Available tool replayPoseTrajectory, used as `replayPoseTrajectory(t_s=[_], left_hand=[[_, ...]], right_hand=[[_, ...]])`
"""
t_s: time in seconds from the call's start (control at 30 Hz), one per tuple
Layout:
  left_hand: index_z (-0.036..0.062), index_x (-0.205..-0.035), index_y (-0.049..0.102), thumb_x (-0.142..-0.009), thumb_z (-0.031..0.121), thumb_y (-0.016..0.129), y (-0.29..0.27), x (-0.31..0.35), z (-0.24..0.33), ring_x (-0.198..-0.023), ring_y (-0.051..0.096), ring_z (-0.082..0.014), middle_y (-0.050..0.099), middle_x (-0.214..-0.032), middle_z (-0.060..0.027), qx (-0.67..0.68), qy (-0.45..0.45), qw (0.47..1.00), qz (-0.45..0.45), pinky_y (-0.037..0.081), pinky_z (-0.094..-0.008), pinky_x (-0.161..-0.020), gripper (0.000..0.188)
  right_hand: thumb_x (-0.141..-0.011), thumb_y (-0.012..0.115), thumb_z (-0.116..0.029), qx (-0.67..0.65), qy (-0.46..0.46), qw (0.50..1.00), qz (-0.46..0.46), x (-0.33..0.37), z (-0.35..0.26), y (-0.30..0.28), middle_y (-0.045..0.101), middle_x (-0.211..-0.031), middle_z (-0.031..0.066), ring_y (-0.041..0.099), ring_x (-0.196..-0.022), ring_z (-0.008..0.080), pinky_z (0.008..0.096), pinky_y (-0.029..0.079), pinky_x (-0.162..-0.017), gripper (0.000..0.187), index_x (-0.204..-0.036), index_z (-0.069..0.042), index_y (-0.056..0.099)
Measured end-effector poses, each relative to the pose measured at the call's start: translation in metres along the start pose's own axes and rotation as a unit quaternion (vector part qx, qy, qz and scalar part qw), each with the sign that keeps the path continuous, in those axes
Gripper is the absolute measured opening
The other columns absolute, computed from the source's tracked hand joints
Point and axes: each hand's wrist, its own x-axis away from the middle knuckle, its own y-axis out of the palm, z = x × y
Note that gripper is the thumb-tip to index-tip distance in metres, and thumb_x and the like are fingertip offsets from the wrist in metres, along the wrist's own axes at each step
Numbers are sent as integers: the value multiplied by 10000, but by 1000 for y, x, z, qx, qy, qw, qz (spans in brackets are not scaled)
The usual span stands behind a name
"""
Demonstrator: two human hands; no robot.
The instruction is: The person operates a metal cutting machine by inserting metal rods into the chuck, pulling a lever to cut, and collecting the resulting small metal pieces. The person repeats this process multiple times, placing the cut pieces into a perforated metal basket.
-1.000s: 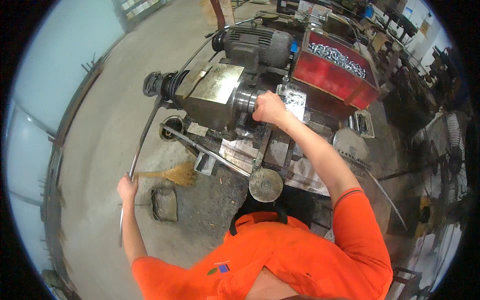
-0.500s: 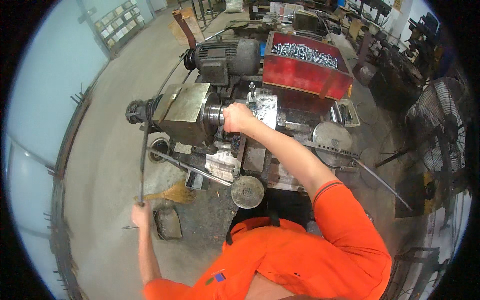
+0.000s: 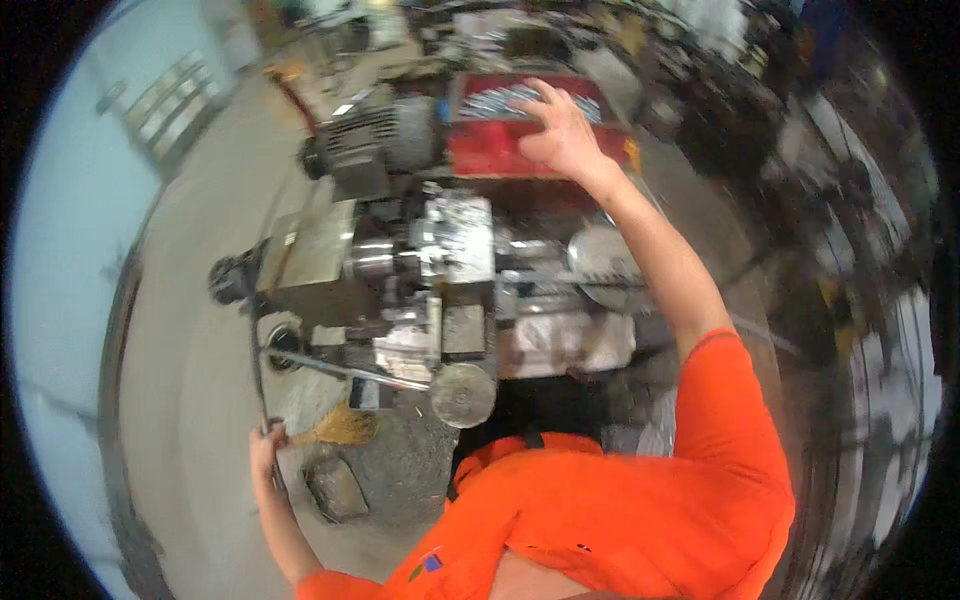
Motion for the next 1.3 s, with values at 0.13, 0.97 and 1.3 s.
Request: replayPoseTrajectory(t_s=[0.13,0.97,1.3], left_hand=[[-28,-1089,520,-772,249,681,-5,13,-5,-620,542,-176,549,-718,-78,52,-23,998,11,474,-314,-594,452],[-63,-1088,517,-807,169,641,-15,-12,-15,-711,506,-251,489,-744,-139,98,-103,990,15,458,-394,-656,385],[0,-1141,556,-832,285,632,-8,13,2,-793,610,-226,621,-850,-140,-221,4,975,27,499,-335,-734,428]], right_hand=[[-601,624,-161,-35,-3,999,11,103,32,-63,529,-1211,173,588,-895,307,353,476,-820,431,-1024,-78,640],[-660,556,-231,209,487,744,-407,682,-6,-106,639,-712,112,630,-729,287,356,508,-666,172,-586,-98,635],[-691,581,-144,170,254,765,-567,683,22,-121,668,-793,45,636,-821,211,329,472,-758,145,-771,-149,702]])
